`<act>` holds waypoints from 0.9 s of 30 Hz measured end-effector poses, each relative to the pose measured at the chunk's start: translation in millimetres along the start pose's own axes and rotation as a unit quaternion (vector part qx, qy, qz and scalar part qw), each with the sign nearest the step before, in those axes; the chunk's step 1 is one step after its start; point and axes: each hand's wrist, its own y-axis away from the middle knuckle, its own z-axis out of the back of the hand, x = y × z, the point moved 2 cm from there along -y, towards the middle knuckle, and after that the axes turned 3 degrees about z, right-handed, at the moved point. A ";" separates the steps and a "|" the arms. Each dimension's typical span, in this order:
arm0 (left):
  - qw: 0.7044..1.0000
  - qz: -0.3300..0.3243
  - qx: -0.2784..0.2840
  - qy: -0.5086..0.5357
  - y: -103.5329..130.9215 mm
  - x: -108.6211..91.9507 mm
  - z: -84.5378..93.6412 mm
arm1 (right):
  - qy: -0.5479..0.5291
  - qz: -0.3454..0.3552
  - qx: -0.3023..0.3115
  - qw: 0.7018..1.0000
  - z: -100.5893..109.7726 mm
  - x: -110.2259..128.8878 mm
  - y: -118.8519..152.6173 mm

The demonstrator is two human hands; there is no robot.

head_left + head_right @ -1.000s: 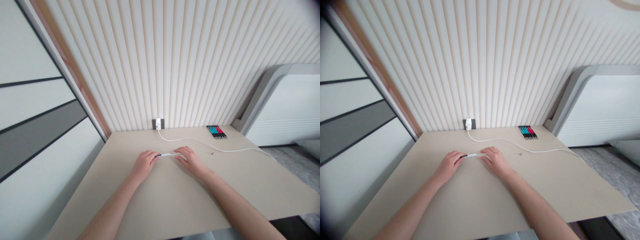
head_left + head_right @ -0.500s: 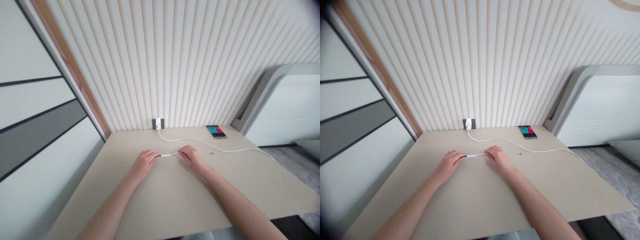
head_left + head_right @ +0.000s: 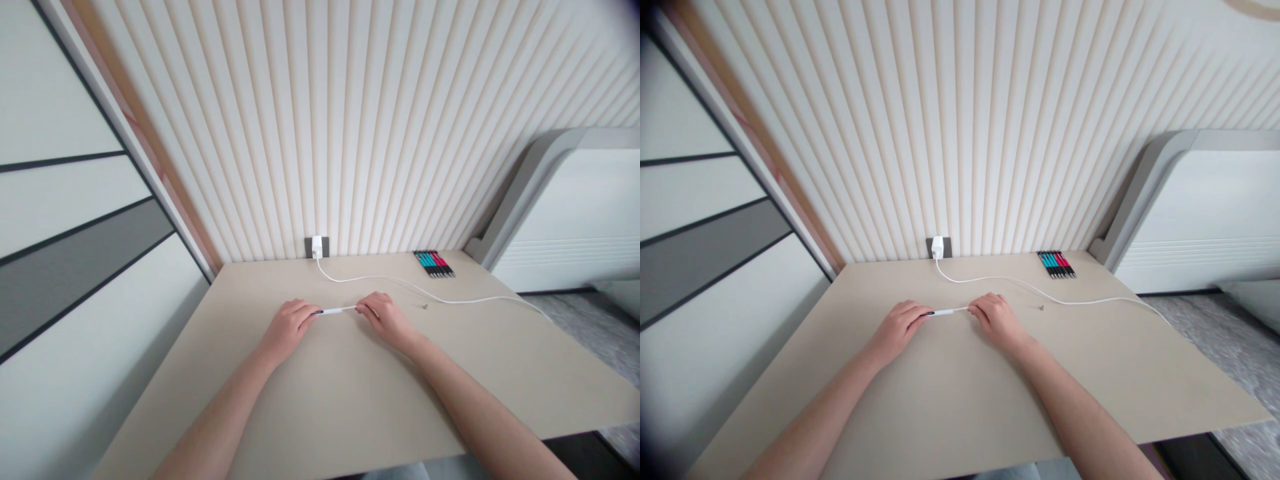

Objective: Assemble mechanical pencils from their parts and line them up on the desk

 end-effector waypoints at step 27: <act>0.959 0.201 -0.059 0.192 -1.0 8.8 -2.5 | 0.123 -0.253 0.068 0.957 9.1 -44.3 11.3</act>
